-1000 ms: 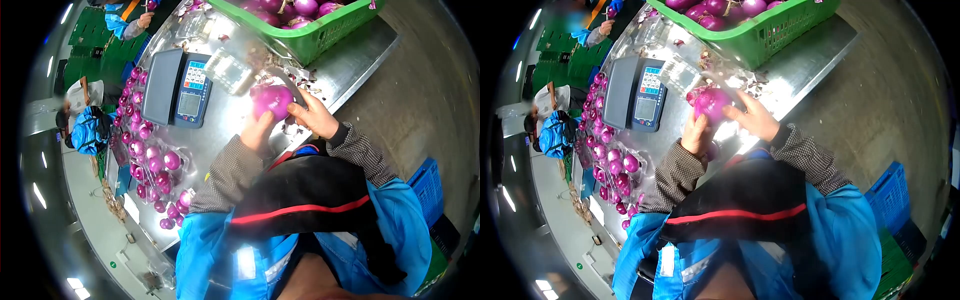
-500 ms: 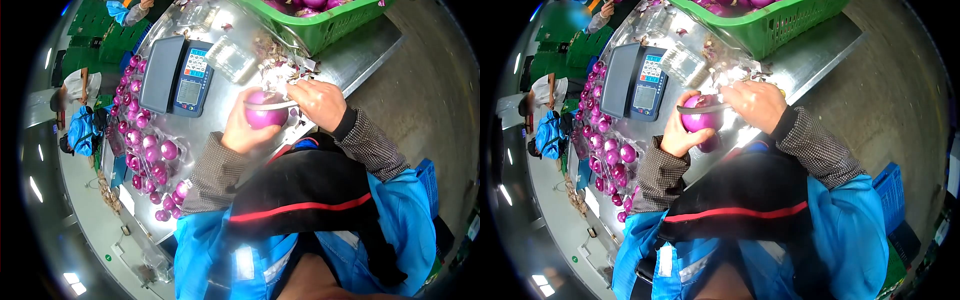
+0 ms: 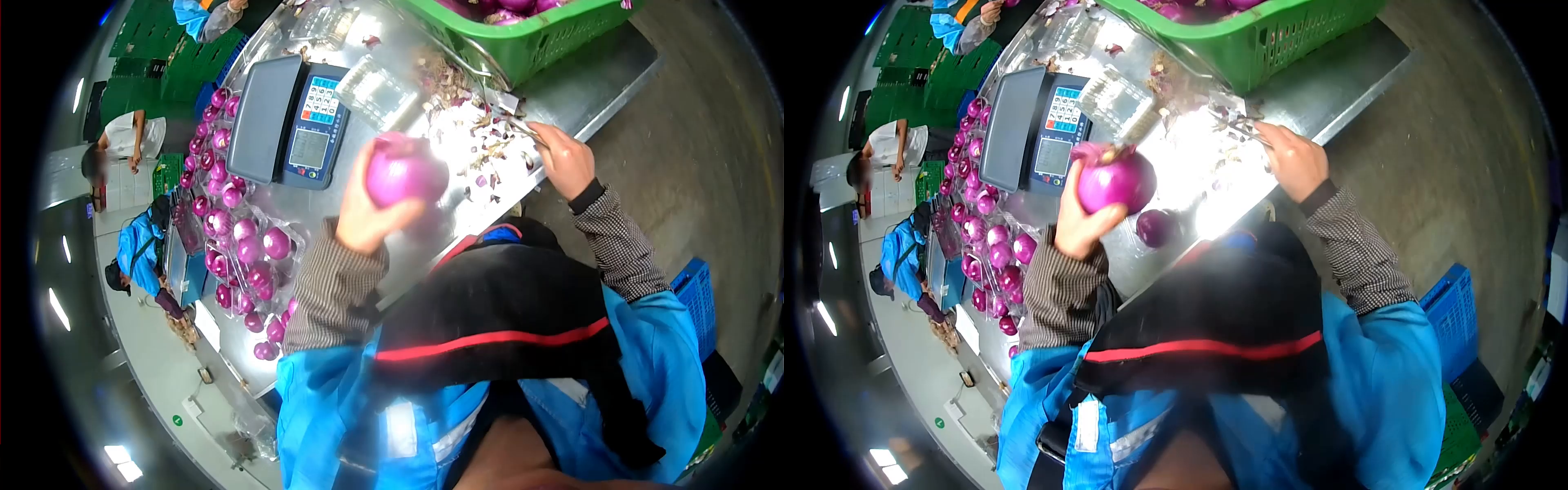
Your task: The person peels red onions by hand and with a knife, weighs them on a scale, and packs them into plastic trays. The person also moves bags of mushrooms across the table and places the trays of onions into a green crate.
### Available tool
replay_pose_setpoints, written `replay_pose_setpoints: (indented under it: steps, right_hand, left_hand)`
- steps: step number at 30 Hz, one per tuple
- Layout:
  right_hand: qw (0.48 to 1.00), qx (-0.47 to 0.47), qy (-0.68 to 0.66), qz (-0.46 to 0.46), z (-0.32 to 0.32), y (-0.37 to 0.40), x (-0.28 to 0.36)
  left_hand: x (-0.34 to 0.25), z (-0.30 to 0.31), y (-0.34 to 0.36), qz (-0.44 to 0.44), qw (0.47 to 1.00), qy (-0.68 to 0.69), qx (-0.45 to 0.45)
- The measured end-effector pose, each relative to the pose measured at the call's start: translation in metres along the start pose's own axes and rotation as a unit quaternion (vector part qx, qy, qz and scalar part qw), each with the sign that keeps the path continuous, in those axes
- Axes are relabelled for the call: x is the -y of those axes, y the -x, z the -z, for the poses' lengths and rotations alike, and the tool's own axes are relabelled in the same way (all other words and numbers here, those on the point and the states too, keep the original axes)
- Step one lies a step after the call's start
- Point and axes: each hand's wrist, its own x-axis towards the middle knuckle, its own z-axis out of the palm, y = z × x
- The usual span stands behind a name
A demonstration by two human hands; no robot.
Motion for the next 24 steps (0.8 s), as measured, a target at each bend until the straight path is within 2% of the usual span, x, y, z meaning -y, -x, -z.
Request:
replay_pose_setpoints:
  steps: [1,3,4,5,8,13,16,18,22,23,24]
  right_hand:
    - [0.999,0.010,-0.014,0.027,0.003,-0.002,0.019]
    - [0.996,0.021,-0.051,0.071,0.010,-0.008,0.055]
    - [0.994,0.015,-0.047,0.102,0.018,-0.014,0.072]
    - [0.990,0.010,-0.043,0.133,0.024,-0.018,0.084]
    - [0.991,0.014,-0.009,0.134,0.024,-0.023,0.095]
    - [0.988,0.028,0.007,0.154,0.017,-0.030,0.089]
    - [0.986,-0.001,0.037,0.160,0.010,-0.031,0.082]
    - [0.988,0.027,0.023,0.150,0.009,-0.032,0.080]
    - [0.984,0.015,0.007,0.178,-0.010,-0.025,0.046]
    - [0.986,0.093,0.089,0.109,-0.011,-0.021,0.030]
    - [0.992,0.072,0.085,0.067,-0.014,-0.010,0.010]
  left_hand:
    - [0.003,-0.004,-0.005,0.006,0.997,-0.069,-0.030]
    - [0.031,0.003,-0.015,-0.037,0.972,-0.229,-0.029]
    - [0.029,-0.006,-0.016,-0.037,0.978,-0.204,-0.029]
    - [0.032,-0.009,-0.015,-0.040,0.968,-0.244,-0.040]
    - [0.042,-0.012,-0.017,-0.056,0.927,-0.363,-0.074]
    - [0.041,-0.016,-0.015,-0.050,0.957,-0.276,-0.071]
    - [0.036,-0.018,-0.013,-0.014,0.976,-0.212,-0.054]
    - [0.033,-0.022,-0.012,0.005,0.981,-0.190,-0.050]
    - [0.032,-0.014,-0.009,-0.041,0.954,-0.295,-0.034]
    - [0.029,-0.011,-0.005,-0.063,0.949,-0.306,-0.024]
    - [0.023,-0.009,-0.002,-0.086,0.943,-0.320,-0.013]
